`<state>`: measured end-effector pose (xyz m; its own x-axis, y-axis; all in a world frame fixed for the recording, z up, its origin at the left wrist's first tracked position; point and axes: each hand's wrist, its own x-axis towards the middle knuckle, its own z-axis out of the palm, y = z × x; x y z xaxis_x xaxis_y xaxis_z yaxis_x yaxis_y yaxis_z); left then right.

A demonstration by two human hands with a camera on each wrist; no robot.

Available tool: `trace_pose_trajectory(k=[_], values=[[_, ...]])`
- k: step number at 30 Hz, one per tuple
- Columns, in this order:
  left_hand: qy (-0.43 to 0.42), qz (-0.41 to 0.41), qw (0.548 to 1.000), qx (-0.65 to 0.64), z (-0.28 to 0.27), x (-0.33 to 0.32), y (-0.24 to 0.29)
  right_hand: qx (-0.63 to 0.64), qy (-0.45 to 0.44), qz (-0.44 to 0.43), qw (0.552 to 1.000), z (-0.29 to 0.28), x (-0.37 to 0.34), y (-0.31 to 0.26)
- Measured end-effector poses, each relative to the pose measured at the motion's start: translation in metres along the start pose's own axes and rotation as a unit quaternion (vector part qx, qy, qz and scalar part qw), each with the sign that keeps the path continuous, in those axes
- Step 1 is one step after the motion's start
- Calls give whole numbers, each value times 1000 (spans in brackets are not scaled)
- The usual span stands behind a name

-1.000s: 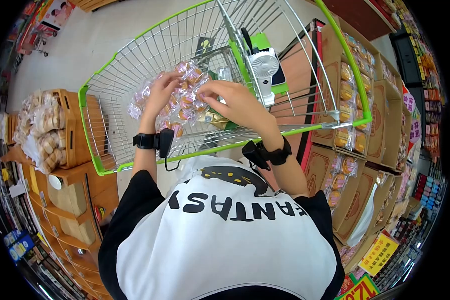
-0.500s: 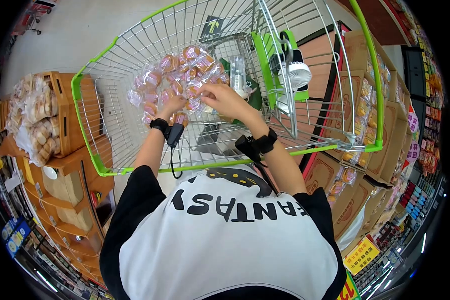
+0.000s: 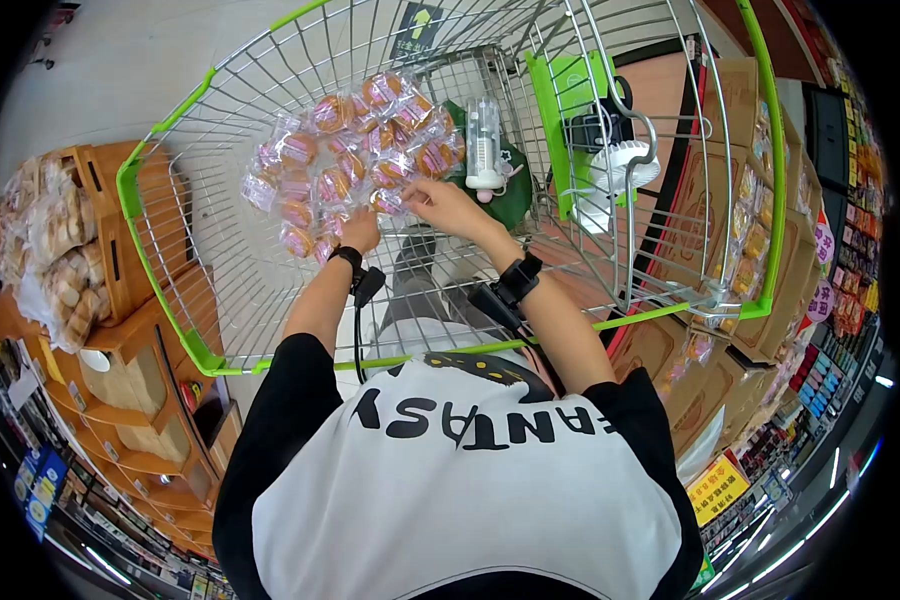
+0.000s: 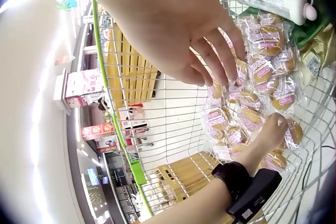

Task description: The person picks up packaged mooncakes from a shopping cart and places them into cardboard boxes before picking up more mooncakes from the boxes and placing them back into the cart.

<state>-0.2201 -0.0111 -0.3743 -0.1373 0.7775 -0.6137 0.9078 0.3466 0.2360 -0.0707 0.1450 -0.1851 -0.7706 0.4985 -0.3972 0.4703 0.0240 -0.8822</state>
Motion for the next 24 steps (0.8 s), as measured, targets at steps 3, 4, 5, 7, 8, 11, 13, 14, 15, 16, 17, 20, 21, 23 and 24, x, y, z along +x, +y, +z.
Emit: trace_pose_trajectory(k=[3, 4, 5, 7, 8, 11, 13, 14, 15, 16, 17, 20, 21, 23, 24], values=[[-36, -2, 999, 26, 2, 0, 9, -10, -5, 9, 1000, 1, 0, 5], [-53, -9, 997, 47, 0, -1, 12, -9, -3, 13, 1000, 1, -1, 6], [-68, -16, 995, 68, -3, -2, 15, -18, -2, 8, 1000, 1, -1, 8], [-78, -11, 992, 95, -2, 1, 14, -27, 0, 4, 1000, 0, -1, 7], [-85, -9, 989, 122, -1, 2, 14, -23, -1, 6, 1000, -1, -2, 7], [-95, 10, 980, 174, -6, 3, 14, -21, 3, 18, 1000, -3, -4, 8], [-97, 15, 978, 183, -4, 6, 13, -20, 10, 26, 999, -2, -4, 12], [-98, 19, 977, 189, -3, 6, 12, -25, 10, 20, 999, -3, -4, 14], [-99, 21, 976, 192, -8, 5, 14, -30, 10, 13, 999, -3, -4, 16], [-143, 33, 969, 201, -18, 3, 17, -29, 12, 15, 999, -4, -3, 16], [-187, 46, 959, 210, -29, 1, 22, -37, 11, 8, 999, -4, -3, 17], [-265, 59, 939, 210, -51, -3, 34, -52, 15, 3, 999, -10, -4, 11], [-266, 61, 938, 214, -46, 1, 33, -61, 16, 4, 998, -12, -5, 8], [-293, 42, 932, 210, -32, 11, 30, -80, 24, -8, 996, -18, -8, -2], [-308, 20, 936, 172, -36, 13, 30, -101, 29, -22, 994, -21, -10, -8]])
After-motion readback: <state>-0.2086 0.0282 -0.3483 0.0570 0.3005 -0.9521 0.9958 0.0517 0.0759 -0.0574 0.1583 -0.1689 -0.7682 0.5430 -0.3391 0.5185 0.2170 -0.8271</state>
